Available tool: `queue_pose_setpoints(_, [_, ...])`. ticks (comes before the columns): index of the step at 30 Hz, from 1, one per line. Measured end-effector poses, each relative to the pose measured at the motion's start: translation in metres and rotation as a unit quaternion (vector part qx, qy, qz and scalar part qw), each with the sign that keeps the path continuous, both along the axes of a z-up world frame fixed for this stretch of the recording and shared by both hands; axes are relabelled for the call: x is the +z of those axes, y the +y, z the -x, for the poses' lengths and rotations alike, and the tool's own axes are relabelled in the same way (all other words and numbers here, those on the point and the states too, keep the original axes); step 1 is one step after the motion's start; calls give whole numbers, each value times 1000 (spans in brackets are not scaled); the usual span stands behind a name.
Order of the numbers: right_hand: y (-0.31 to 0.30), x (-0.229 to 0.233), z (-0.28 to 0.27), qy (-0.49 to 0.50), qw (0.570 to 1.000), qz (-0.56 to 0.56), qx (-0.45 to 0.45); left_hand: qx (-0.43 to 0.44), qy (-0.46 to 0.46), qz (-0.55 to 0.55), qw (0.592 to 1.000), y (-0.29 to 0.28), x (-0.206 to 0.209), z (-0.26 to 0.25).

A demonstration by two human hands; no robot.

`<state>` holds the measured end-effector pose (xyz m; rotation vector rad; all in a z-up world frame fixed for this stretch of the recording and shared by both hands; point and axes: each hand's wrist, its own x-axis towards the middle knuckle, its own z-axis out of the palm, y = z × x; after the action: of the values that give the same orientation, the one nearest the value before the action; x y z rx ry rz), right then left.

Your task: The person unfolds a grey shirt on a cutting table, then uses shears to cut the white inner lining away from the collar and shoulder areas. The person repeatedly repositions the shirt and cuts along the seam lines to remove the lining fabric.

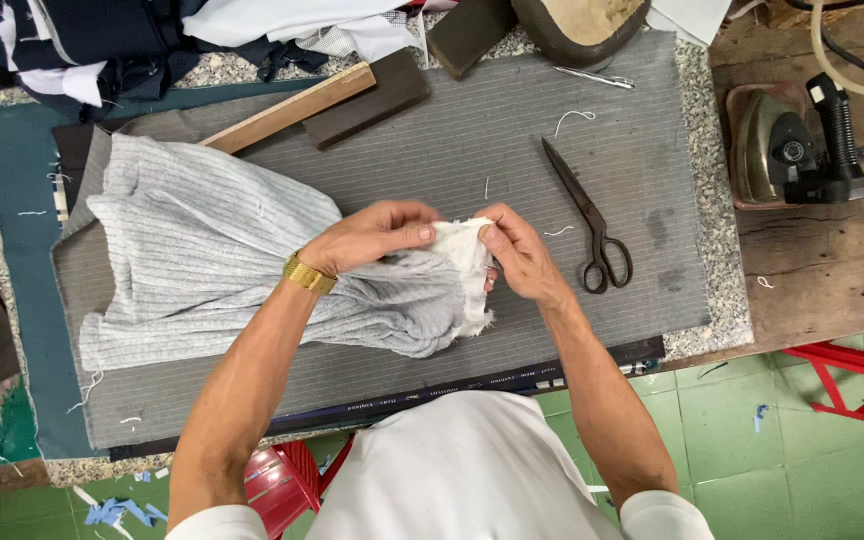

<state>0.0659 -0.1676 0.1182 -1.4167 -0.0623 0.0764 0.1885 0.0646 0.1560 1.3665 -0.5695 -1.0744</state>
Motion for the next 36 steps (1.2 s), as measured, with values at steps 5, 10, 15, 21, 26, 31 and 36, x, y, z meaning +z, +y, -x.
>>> queue_pose_setpoints(5, [-3, -6, 7, -13, 995, 87, -44, 35, -45, -103, 993, 6, -12, 10])
queue_pose_setpoints(10, [24, -22, 22, 96, 995, -3, 37, 96, -144, -17, 985, 20, 6, 7])
queue_pose_setpoints(15, [51, -17, 27, -4, 980, 184, 70, 93, -251, 13, 963, 44, 26, 14])
queue_pose_setpoints(21, [117, -14, 29, -198, 936, 286, 62, 95, -410, -214, 882, 93, 75, 28])
queue_pose_setpoints(26, [185, -21, 64, 205, 914, -253, 241, -3, -453, -555, 698, 89, 119, 10])
queue_pose_setpoints(31, [153, -90, 64, 349, 917, -179, 70, -80, -546, -466, 692, 24, -60, -29])
queue_pose_setpoints(36, [65, -80, 64, 379, 924, 30, -44, -104, -577, -237, 775, -35, -152, -40])
